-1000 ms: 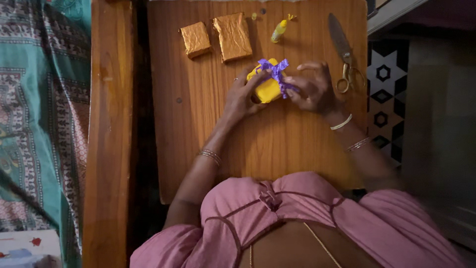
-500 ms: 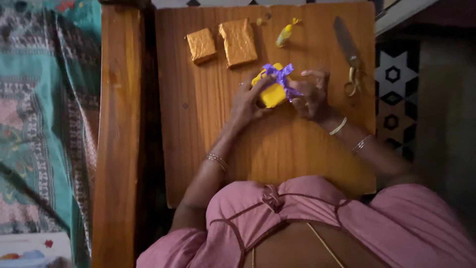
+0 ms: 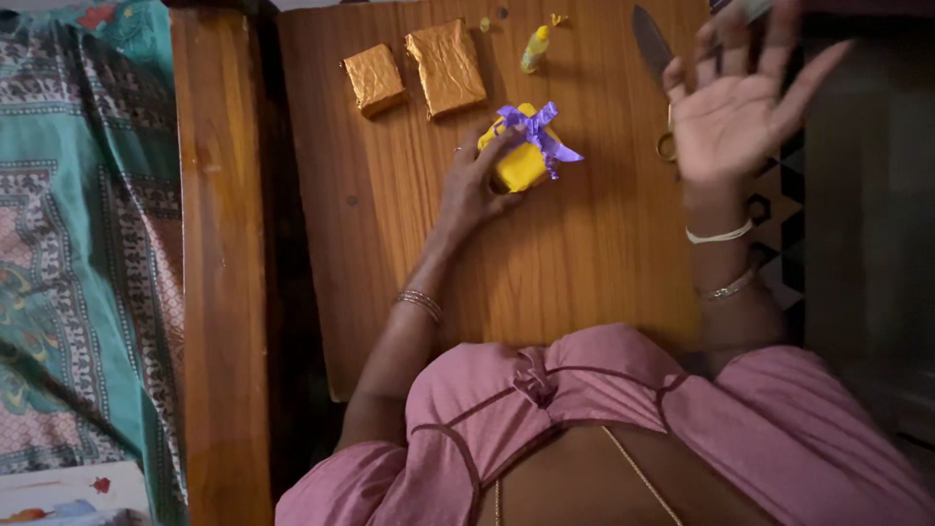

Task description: The person applies glue to a yellow-wrapped box, presses the edges to seal, and attaches a purple ribbon bow. They then arrange the finished box with two gold-wrapped boxes on the table.

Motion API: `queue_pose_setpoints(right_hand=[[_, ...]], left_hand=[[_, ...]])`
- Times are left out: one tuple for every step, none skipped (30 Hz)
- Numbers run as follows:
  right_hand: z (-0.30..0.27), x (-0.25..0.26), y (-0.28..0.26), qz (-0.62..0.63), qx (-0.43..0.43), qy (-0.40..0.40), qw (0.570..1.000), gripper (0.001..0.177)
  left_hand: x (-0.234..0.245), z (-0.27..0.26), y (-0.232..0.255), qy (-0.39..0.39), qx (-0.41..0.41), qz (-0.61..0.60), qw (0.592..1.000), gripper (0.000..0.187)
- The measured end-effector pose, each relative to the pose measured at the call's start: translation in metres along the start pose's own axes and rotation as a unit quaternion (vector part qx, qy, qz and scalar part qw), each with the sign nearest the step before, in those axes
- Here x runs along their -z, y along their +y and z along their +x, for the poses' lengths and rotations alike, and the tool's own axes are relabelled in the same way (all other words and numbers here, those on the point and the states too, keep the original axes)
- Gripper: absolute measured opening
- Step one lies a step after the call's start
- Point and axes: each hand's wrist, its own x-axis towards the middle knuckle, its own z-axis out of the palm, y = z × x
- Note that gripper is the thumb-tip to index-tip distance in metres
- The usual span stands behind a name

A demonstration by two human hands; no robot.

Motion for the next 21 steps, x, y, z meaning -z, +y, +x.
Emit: queue_pose_setpoints(right_hand=[[0.004, -0.002, -0.004, -0.014, 0.032, -0.009, 0.999, 0.065], [0.009, -0.005, -0.006, -0.017, 0.05, -0.016, 0.998, 0.065], [0.015, -0.008, -0.007, -0.02, 0.069, -0.023, 0.997, 0.065], [0.023, -0.014, -0.005, -0.011, 0.074, -0.028, 0.997, 0.064], [0.029, -0.021, 0.003, -0.016, 0.072, -0.041, 0.996, 0.063], [0.037, -0.03, 0.01, -0.02, 0.07, -0.056, 0.996, 0.063], [0.038, -0.041, 0.022, -0.018, 0.056, -0.067, 0.996, 0.062], [0.042, -0.052, 0.033, -0.015, 0.043, -0.08, 0.996, 0.062], [0.041, -0.064, 0.046, 0.006, 0.023, -0.081, 0.996, 0.061], [0.038, -0.076, 0.056, 0.004, -0.005, -0.066, 0.998, 0.058], [0.035, -0.085, 0.064, -0.004, -0.021, -0.057, 0.998, 0.057], [0.032, -0.093, 0.071, -0.013, -0.037, -0.047, 0.998, 0.057], [0.03, -0.099, 0.078, -0.026, -0.042, -0.042, 0.998, 0.057], [0.028, -0.103, 0.08, -0.039, -0.047, -0.036, 0.997, 0.058], [0.028, -0.105, 0.08, -0.041, -0.031, -0.035, 0.998, 0.058], [0.03, -0.105, 0.079, -0.043, -0.016, -0.034, 0.998, 0.057], [0.032, -0.105, 0.078, -0.044, -0.001, -0.032, 0.999, 0.056], [0.032, -0.103, 0.075, -0.092, 0.023, -0.032, 0.995, 0.052], [0.032, -0.1, 0.07, -0.139, 0.046, -0.033, 0.989, 0.047], [0.03, -0.099, 0.068, -0.185, 0.069, -0.033, 0.98, 0.043], [0.024, -0.1, 0.069, -0.255, 0.08, -0.042, 0.963, 0.037]], left_hand=[[0.0, 0.001, -0.001, -0.001, -0.005, 0.002, 1.0, 0.092], [-0.001, 0.002, -0.003, -0.001, -0.011, 0.003, 1.0, 0.091], [-0.002, 0.003, -0.003, -0.001, -0.016, 0.004, 1.0, 0.091], [-0.002, 0.004, -0.003, -0.001, -0.014, 0.006, 1.0, 0.09], [-0.003, 0.003, -0.003, 0.0, -0.012, 0.007, 1.0, 0.088], [-0.002, 0.003, -0.002, 0.001, -0.01, 0.009, 1.0, 0.087], [-0.001, 0.002, 0.0, -0.003, 0.0, 0.009, 1.0, 0.088], [0.0, 0.002, 0.002, -0.005, 0.008, 0.01, 1.0, 0.088], [0.002, 0.002, 0.005, -0.007, 0.017, 0.011, 1.0, 0.089], [0.002, 0.002, 0.007, -0.005, 0.018, 0.004, 1.0, 0.089], [0.003, 0.002, 0.01, -0.003, 0.019, -0.003, 1.0, 0.09], [0.003, 0.002, 0.012, -0.002, 0.02, -0.011, 1.0, 0.09], [0.002, 0.001, 0.013, 0.002, 0.019, -0.003, 1.0, 0.09], [0.002, 0.0, 0.015, 0.005, 0.018, 0.004, 1.0, 0.09], [0.001, 0.0, 0.015, 0.008, 0.017, 0.011, 1.0, 0.09], [0.001, 0.001, 0.015, 0.008, 0.011, 0.005, 1.0, 0.09], [0.001, 0.002, 0.014, 0.009, 0.006, -0.002, 1.0, 0.091], [0.0, 0.001, 0.013, 0.008, 0.002, -0.01, 1.0, 0.091], [-0.001, 0.0, 0.012, 0.008, 0.01, -0.008, 1.0, 0.091], [-0.003, -0.001, 0.01, 0.009, 0.019, -0.006, 1.0, 0.091], [-0.003, -0.002, 0.009, 0.009, 0.027, -0.004, 1.0, 0.091]])
